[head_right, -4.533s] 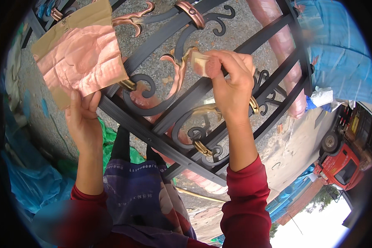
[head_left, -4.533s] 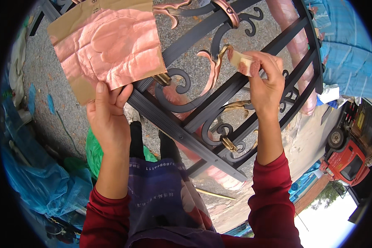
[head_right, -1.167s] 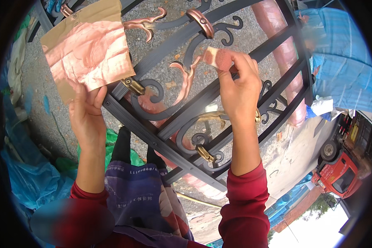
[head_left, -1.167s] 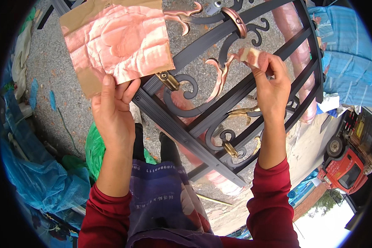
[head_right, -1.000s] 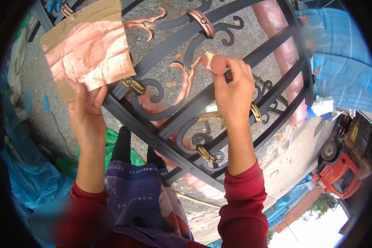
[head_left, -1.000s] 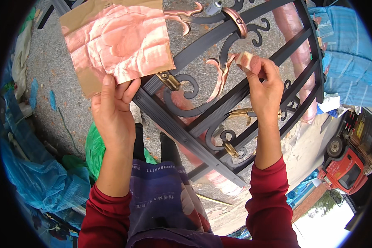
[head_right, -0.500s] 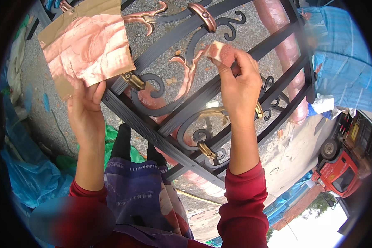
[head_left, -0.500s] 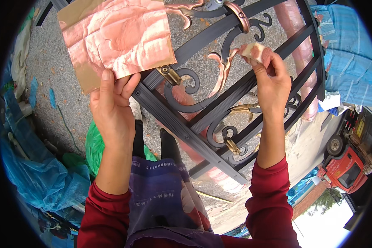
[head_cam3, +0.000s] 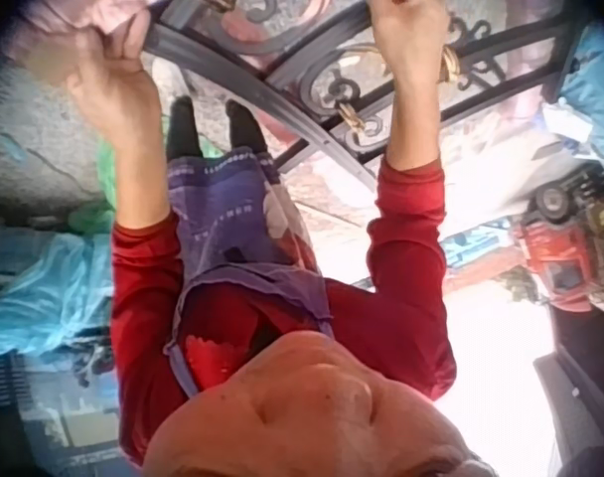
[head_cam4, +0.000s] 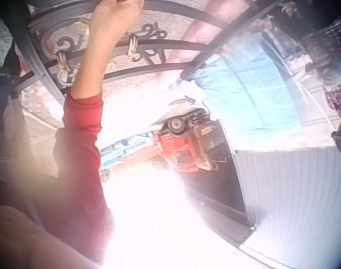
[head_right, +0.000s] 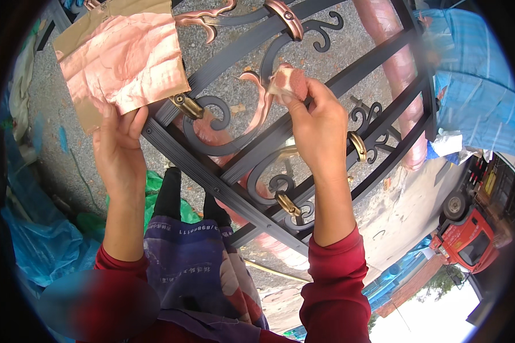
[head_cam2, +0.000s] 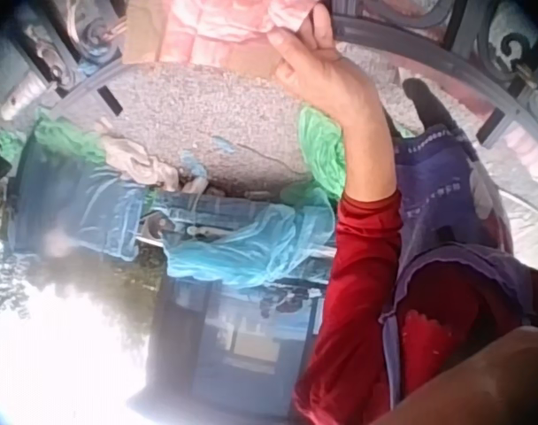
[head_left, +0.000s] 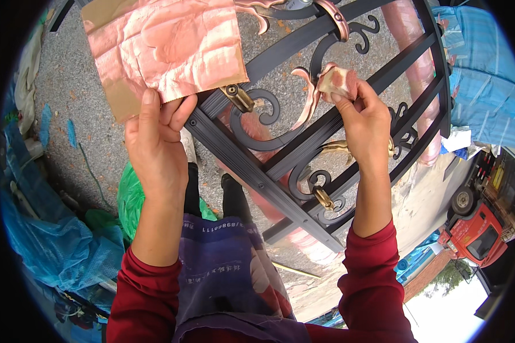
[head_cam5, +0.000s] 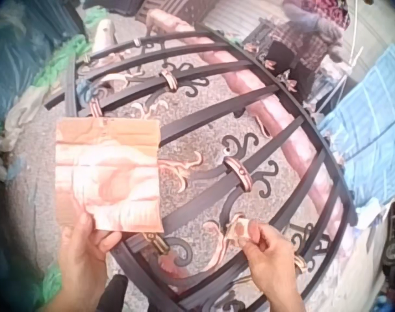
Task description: The person applies pink paint to a black metal gate using a small sponge. They hold a cardboard palette with pink paint in the left hand and repeatedly dab the sponge onto the gate's decorative scrollwork and horizontal bars.
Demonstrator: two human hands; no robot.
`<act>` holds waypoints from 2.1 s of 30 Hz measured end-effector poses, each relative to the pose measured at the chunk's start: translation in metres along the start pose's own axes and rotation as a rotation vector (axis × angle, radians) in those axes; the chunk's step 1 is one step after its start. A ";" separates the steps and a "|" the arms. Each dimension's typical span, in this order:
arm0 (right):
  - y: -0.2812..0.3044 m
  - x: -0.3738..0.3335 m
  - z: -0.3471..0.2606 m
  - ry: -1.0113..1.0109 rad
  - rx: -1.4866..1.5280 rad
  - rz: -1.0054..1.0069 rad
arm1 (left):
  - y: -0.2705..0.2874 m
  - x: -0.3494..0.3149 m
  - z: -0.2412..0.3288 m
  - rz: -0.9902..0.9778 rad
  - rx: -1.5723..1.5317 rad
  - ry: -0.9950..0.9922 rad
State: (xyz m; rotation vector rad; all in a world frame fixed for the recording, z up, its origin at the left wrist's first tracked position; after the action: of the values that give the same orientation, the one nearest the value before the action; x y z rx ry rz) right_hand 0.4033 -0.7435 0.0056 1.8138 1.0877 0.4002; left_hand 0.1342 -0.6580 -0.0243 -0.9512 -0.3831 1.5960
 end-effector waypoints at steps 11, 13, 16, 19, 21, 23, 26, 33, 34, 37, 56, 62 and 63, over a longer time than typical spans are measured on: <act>0.012 0.001 -0.006 0.149 -0.254 0.114 | 0.000 0.000 0.002 -0.018 0.014 -0.004; 0.017 -0.001 -0.005 0.181 -0.295 0.164 | -0.001 0.001 0.002 -0.008 0.005 -0.005; 0.015 -0.006 -0.008 0.310 -0.230 0.098 | -0.002 0.001 0.002 0.001 0.010 -0.006; 0.016 -0.007 -0.006 0.441 -0.328 0.020 | -0.001 0.001 0.001 -0.017 -0.006 0.001; 0.019 -0.002 -0.005 0.435 -0.378 0.076 | 0.000 0.001 0.002 -0.024 -0.008 0.002; 0.021 -0.003 -0.009 0.478 -0.315 0.090 | 0.001 0.001 0.002 -0.023 0.000 0.004; 0.018 -0.007 -0.009 0.588 -0.283 -0.008 | 0.001 0.001 0.001 -0.020 0.001 -0.006; 0.024 -0.002 -0.015 0.534 -0.324 0.051 | -0.002 0.000 0.003 -0.024 0.010 -0.011; 0.023 -0.006 -0.023 0.588 -0.350 -0.002 | 0.001 0.002 0.002 -0.042 0.001 -0.007; 0.012 -0.012 -0.032 0.660 -0.413 -0.085 | 0.006 0.002 0.000 -0.059 -0.021 -0.006; 0.006 0.015 -0.059 0.767 -0.485 0.031 | 0.004 -0.001 0.006 -0.034 -0.103 0.064; 0.012 0.016 -0.058 0.484 -0.209 0.118 | 0.009 -0.003 0.029 -0.051 -0.133 -0.014; 0.009 0.008 -0.062 0.372 -0.039 0.061 | 0.015 -0.002 0.033 -0.048 -0.133 -0.012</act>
State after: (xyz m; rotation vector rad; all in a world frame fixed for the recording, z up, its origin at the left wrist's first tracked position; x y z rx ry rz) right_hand 0.3717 -0.7036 0.0425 1.7821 1.2659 0.8140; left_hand 0.1001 -0.6555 -0.0139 -1.0259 -0.5216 1.5476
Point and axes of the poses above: each hand's wrist, its own x-axis towards the middle knuckle, its own y-axis out of the back of the hand, z = x × y, the point moved 1 cm from there along x, towards the middle knuckle, and after that the axes turned 13 degrees about -x, right-handed, at the moved point
